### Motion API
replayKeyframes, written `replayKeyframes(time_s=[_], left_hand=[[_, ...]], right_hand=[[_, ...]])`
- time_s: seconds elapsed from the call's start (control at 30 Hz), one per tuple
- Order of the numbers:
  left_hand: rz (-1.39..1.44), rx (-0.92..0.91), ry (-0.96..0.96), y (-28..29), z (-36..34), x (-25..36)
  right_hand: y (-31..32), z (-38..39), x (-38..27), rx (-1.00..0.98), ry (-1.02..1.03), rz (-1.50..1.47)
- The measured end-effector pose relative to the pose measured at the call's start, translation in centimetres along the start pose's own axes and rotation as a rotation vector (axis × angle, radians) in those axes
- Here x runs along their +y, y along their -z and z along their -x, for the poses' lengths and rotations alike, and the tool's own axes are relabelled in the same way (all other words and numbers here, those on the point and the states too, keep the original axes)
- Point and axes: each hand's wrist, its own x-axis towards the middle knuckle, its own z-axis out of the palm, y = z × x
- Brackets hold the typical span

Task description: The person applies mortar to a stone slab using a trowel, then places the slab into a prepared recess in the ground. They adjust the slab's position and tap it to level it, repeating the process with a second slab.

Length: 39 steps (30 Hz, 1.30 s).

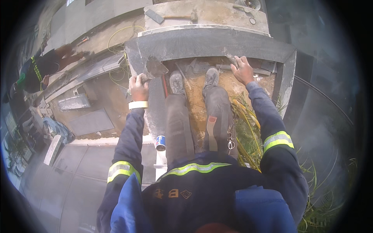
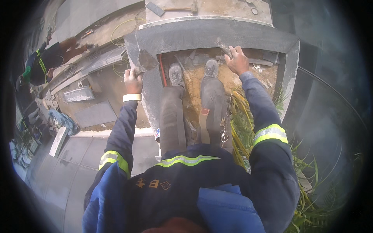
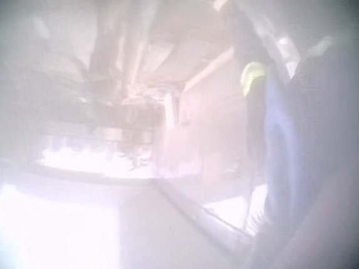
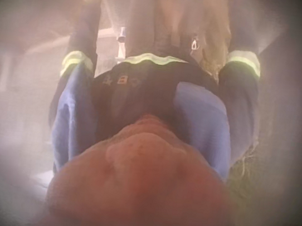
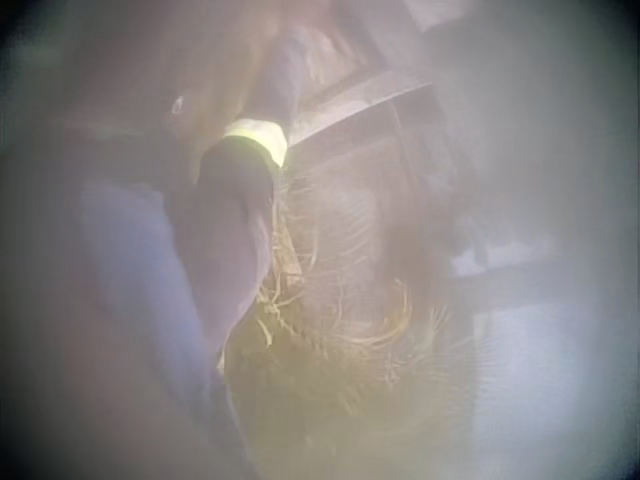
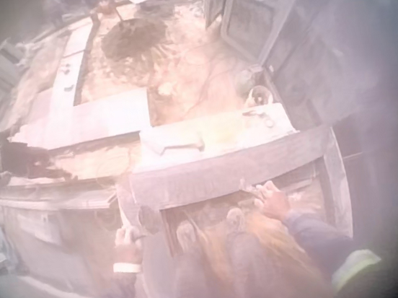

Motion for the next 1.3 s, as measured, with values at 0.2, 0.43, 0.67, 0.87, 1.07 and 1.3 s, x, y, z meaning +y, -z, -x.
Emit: replayKeyframes(time_s=[0.2, 0.43, 0.67, 0.87, 1.07, 1.3], left_hand=[[-0.008, -0.137, -0.246, -24.4, -11.6, -2.6], [-0.17, -0.118, -0.444, -33.9, -17.4, -4.1], [-0.119, -0.326, -0.591, -28.4, -23.3, -4.9], [-0.286, -0.61, -0.555, -32.4, -21.9, -5.1], [0.157, -0.669, -0.07, -34.1, -16.7, 12.3], [1.083, -0.783, 0.662, -47.5, -4.2, 22.0]], right_hand=[[-20.6, -12.2, 9.2, 0.024, 0.258, 0.125], [-27.1, -18.6, 14.0, 0.406, 0.357, -0.037], [-24.2, -14.1, 21.1, 0.46, 0.139, -0.216], [-29.8, -18.0, 10.9, 0.243, 0.398, -0.029], [-23.6, -14.4, 18.3, 0.354, 0.091, -0.401], [-17.5, -9.2, 18.0, 0.159, 0.191, -0.058]])
